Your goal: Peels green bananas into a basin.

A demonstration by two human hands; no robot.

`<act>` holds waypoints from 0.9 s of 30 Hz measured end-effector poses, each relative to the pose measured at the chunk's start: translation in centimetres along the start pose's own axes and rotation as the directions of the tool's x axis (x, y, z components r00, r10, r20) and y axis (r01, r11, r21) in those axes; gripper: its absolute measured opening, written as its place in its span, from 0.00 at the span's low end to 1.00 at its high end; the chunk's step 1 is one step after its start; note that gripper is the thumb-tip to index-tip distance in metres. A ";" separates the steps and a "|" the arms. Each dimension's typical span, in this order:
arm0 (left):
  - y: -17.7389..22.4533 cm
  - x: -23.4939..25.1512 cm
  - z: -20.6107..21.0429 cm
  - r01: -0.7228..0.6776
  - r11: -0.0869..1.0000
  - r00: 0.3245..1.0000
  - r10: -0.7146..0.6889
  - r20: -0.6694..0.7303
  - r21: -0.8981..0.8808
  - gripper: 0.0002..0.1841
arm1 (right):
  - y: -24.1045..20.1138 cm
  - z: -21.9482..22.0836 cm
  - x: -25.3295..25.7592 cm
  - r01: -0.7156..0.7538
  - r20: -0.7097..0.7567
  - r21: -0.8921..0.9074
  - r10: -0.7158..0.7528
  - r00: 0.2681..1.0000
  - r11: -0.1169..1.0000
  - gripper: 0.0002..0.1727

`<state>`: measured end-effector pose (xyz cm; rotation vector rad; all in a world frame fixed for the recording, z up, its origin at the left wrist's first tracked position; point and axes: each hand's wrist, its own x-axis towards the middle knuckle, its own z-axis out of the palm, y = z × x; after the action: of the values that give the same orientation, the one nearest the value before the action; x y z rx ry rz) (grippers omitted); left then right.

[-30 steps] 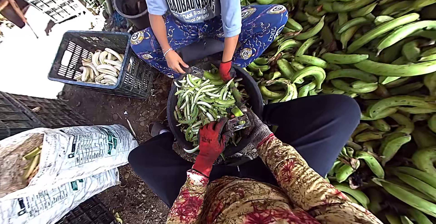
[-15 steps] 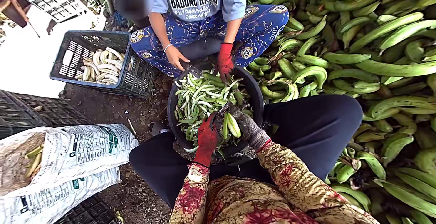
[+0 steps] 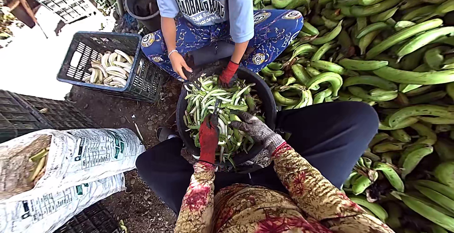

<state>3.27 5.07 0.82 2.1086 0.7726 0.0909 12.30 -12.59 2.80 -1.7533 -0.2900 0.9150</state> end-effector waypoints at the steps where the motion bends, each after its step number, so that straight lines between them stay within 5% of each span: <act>1: 0.0 0.0 -0.3 -0.011 0.998 1.000 0.011 -0.002 -0.062 0.25 | 0.0 -0.3 0.0 -0.022 -0.024 0.068 0.024 0.999 0.997 0.35; 4: 0.2 -0.8 -0.8 0.011 0.951 0.999 0.006 0.054 -0.308 0.25 | 0.7 -0.9 0.3 -0.036 -0.078 0.505 0.087 0.993 0.862 0.31; 6: 0.5 -1.7 -0.9 0.098 0.871 0.988 -0.029 0.149 -0.482 0.24 | 1.1 -1.3 1.2 -0.046 -0.066 0.620 0.110 0.992 0.783 0.32; 8: 0.4 -2.6 -0.7 0.107 0.864 0.967 0.024 0.252 -0.492 0.25 | 1.3 -1.7 1.7 -0.055 -0.089 0.588 0.132 0.987 0.807 0.37; 11: 0.3 -3.6 -0.5 -0.132 0.920 0.888 0.275 0.369 -0.369 0.26 | 0.9 -2.1 1.6 -0.075 -0.173 0.411 0.158 0.972 0.908 0.41; 13: 0.9 -4.0 -0.9 -0.179 0.940 0.809 0.309 0.499 -0.292 0.25 | 0.9 -2.3 1.4 -0.082 -0.170 0.294 0.136 0.976 0.952 0.43; 15: 0.9 -4.0 -1.1 -0.109 0.963 0.782 0.236 0.577 -0.247 0.24 | 1.0 -2.5 1.6 -0.092 -0.152 0.255 0.134 0.979 0.963 0.42; 17: 0.2 -3.9 -0.8 0.000 0.965 0.834 0.145 0.533 -0.262 0.23 | 0.4 -2.7 1.5 -0.109 -0.190 0.204 0.149 0.970 0.973 0.37; 21: 0.2 -4.3 -1.3 0.297 0.819 0.909 -0.085 0.407 -0.492 0.21 | -0.2 -3.4 1.2 -0.087 -0.279 -0.028 0.076 0.957 0.996 0.34; 27: -0.7 -4.8 -0.9 0.361 0.713 0.900 -0.098 0.424 -0.601 0.20 | -1.2 -3.8 0.8 -0.069 -0.301 -0.111 0.033 0.953 0.991 0.29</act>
<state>-1.29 3.36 1.87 1.2662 0.6448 -0.1453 15.76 -14.32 4.00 -1.9894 -0.1040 0.6659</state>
